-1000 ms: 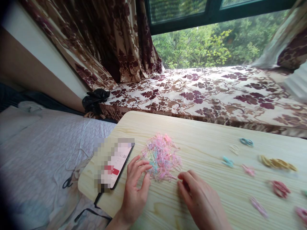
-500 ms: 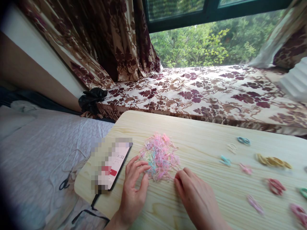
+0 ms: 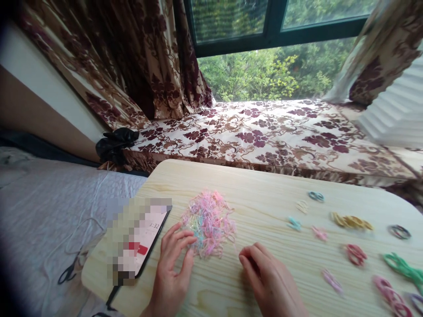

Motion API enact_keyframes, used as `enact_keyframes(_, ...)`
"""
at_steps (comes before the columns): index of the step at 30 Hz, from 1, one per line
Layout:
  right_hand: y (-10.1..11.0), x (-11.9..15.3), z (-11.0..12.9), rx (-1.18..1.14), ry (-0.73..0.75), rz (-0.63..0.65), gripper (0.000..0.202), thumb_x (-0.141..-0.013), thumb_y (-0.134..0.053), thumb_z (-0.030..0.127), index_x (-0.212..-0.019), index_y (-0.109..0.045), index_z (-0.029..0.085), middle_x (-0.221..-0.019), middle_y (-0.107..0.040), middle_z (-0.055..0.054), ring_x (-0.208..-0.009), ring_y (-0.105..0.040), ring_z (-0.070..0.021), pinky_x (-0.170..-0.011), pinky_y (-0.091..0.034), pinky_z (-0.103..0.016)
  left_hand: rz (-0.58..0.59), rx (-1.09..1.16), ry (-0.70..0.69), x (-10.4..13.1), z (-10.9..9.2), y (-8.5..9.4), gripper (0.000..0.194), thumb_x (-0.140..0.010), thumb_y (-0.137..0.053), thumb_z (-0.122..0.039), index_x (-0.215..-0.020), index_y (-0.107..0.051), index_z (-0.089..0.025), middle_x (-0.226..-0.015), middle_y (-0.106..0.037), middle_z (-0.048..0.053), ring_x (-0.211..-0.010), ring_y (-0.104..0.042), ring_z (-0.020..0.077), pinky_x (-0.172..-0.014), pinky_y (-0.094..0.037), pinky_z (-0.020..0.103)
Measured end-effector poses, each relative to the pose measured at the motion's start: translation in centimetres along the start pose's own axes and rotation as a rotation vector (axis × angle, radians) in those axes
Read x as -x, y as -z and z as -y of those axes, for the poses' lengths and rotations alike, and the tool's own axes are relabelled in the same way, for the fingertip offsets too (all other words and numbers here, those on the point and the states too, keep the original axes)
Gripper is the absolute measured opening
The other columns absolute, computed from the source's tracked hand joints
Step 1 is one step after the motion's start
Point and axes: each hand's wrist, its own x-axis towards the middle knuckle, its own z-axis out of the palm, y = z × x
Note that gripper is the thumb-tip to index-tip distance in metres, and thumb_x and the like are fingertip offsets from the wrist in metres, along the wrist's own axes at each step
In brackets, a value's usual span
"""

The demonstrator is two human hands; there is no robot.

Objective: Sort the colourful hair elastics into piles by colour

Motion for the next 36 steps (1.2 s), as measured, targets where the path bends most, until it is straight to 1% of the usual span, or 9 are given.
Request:
enact_keyframes(4,0.8,0.5,0.4,-0.032,-0.052,-0.074,0.03,-0.095,-0.044,0.039,-0.076,-0.062,0.025,-0.074,-0.063,0.0,-0.068,-0.062,-0.0147,-0.064,-0.047,-0.026,0.013,-0.034,-0.068,0.1,0.6,0.0,0.027,-0.088,-0.05,-0.008,-0.105,-0.062,-0.025,-0.106,-0.066,0.005,-0.127,-0.05,0.0256,-0.101,-0.048,0.047)
enact_keyframes(7,2.1,0.9,-0.1,0.016,-0.032,-0.086,0.029,-0.095,-0.045,0.039,-0.076,-0.063,0.025,-0.073,-0.064,0.0,-0.064,-0.062,-0.0142,-0.061,-0.048,-0.024,0.012,-0.042,-0.108,0.3,1.2,0.0,0.027,-0.088,-0.052,-0.008,-0.106,-0.063,-0.025,-0.108,-0.066,0.005,-0.126,-0.05,0.0243,-0.099,-0.049,0.042)
enact_keyframes(10,4.3,1.6,-1.6,0.102,-0.023,-0.143,0.028,-0.093,-0.048,0.042,-0.078,-0.065,0.026,-0.074,-0.067,-0.001,-0.063,-0.063,-0.014,-0.058,-0.05,-0.023,0.01,-0.026,-0.126,0.5,1.4,-0.3,0.028,-0.088,-0.053,-0.008,-0.107,-0.063,-0.025,-0.109,-0.066,0.004,-0.126,-0.05,0.0233,-0.1,-0.046,0.04)
enact_keyframes(14,8.2,2.8,-4.5,0.226,-0.084,-0.308,0.026,-0.088,-0.053,0.047,-0.082,-0.068,0.027,-0.082,-0.074,-0.003,-0.073,-0.07,-0.0185,-0.064,-0.055,-0.025,-0.05,0.041,-0.063,0.7,1.4,-0.8,0.024,-0.09,-0.052,-0.012,-0.103,-0.065,-0.026,-0.108,-0.066,0.003,-0.125,-0.051,0.0244,-0.102,-0.043,0.042)
enact_keyframes(17,10.8,3.2,-6.3,0.301,-0.171,-0.425,0.029,-0.081,-0.053,0.051,-0.079,-0.07,0.028,-0.086,-0.076,-0.005,-0.081,-0.073,-0.0251,-0.068,-0.058,-0.032,-0.065,0.053,-0.073,0.7,1.5,-1.0,0.023,-0.09,-0.052,-0.013,-0.103,-0.066,-0.026,-0.108,-0.066,0.003,-0.124,-0.052,0.0248,-0.102,-0.043,0.042)
enact_keyframes(20,12.3,2.9,-7.1,0.311,-0.288,-0.461,0.034,-0.075,-0.051,0.055,-0.076,-0.069,0.027,-0.083,-0.076,-0.006,-0.076,-0.072,-0.027,-0.065,-0.057,-0.036,-0.036,0.012,-0.144,0.6,2.0,-0.8,0.026,-0.088,-0.054,-0.011,-0.106,-0.065,-0.026,-0.109,-0.066,0.003,-0.124,-0.052,0.0239,-0.101,-0.044,0.04)
enact_keyframes(26,12.3,1.2,-7.6,0.403,-0.399,-0.422,0.038,-0.074,-0.042,0.056,-0.073,-0.067,0.027,-0.081,-0.075,-0.007,-0.072,-0.071,-0.0275,-0.061,-0.053,-0.038,-0.005,-0.059,-0.218,0.6,2.8,-0.4,0.026,-0.087,-0.056,-0.011,-0.108,-0.064,-0.025,-0.109,-0.067,0.004,-0.124,-0.052,0.024,-0.099,-0.047,0.038)
enact_keyframes(32,11.8,0.1,-7.9,0.434,-0.392,-0.378,0.04,-0.075,-0.039,0.055,-0.072,-0.067,0.027,-0.084,-0.075,-0.006,-0.074,-0.071,-0.0262,-0.063,-0.051,-0.036,-0.009,-0.067,-0.21,0.6,3.0,-0.4,0.026,-0.087,-0.057,-0.012,-0.108,-0.065,-0.025,-0.109,-0.067,0.004,-0.124,-0.053,0.0245,-0.099,-0.048,0.039)
enact_keyframes(36,11.8,-0.2,-8.4,0.469,-0.388,-0.366,0.041,-0.077,-0.037,0.054,-0.071,-0.067,0.027,-0.084,-0.075,-0.007,-0.072,-0.071,-0.0263,-0.058,-0.05,-0.036,-0.003,-0.05,-0.204,0.7,2.8,-0.5,0.027,-0.087,-0.056,-0.011,-0.108,-0.064,-0.025,-0.109,-0.066,0.004,-0.124,-0.052,0.0242,-0.1,-0.046,0.04)
